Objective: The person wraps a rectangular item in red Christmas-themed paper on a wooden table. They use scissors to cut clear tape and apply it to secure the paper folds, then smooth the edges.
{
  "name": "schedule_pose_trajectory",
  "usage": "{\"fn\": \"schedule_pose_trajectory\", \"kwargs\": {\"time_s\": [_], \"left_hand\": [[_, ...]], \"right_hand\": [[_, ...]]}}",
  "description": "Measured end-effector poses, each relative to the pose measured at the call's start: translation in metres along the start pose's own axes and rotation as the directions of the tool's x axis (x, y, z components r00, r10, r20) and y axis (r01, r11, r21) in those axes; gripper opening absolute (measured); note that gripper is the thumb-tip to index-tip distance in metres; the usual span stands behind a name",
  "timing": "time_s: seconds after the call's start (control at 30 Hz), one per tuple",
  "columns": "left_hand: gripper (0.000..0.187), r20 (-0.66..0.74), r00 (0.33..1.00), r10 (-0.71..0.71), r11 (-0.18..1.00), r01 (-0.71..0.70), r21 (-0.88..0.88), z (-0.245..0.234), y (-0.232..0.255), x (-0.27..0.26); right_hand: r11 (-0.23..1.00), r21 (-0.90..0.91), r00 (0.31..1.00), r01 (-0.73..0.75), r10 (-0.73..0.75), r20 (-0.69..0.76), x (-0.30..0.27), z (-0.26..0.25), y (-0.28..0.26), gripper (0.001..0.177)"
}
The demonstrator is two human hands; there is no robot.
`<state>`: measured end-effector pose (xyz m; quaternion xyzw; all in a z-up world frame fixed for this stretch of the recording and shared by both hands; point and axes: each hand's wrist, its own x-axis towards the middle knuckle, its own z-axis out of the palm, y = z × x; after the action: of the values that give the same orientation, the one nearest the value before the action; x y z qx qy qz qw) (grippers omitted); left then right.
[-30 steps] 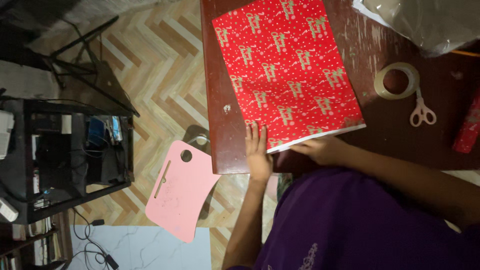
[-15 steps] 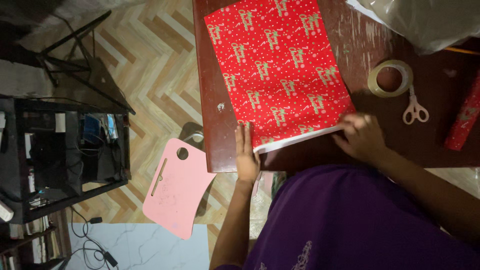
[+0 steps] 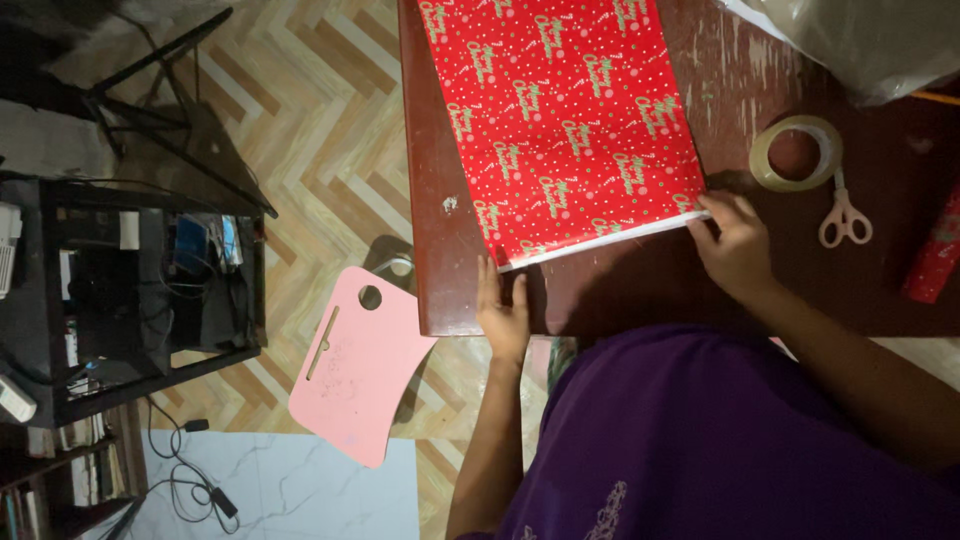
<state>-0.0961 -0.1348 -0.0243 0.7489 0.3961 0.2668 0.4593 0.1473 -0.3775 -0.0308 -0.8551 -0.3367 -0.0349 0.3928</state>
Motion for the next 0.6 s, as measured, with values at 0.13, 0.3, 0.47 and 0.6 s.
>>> {"fn": "schedule_pose_trajectory", "kwargs": {"time_s": [0.13,0.3,0.47,0.6], "left_hand": [[0.057,0.014,0.993,0.113,0.978,-0.114,0.177,-0.003,-0.002,0.011],[0.041,0.101,0.955,0.28,0.901,-0.298,0.317,-0.013,-0.01,0.033],[0.033,0.226,0.904,0.364,0.751,-0.428,0.503,-0.029,-0.001,0.055],[0.028,0.113,0.874,0.472,0.738,-0.462,0.492,-0.029,0.014,0.06]], "right_hand": [[0.997,0.031,0.995,0.072,-0.069,-0.076,0.007,-0.003,0.001,0.02],[0.987,-0.023,0.984,0.158,-0.159,-0.086,0.012,-0.008,-0.001,0.025],[0.974,-0.091,0.973,0.208,-0.215,-0.081,0.02,-0.015,-0.007,0.028],[0.981,-0.072,0.978,0.179,-0.185,-0.097,0.026,-0.025,-0.027,0.014]]}}
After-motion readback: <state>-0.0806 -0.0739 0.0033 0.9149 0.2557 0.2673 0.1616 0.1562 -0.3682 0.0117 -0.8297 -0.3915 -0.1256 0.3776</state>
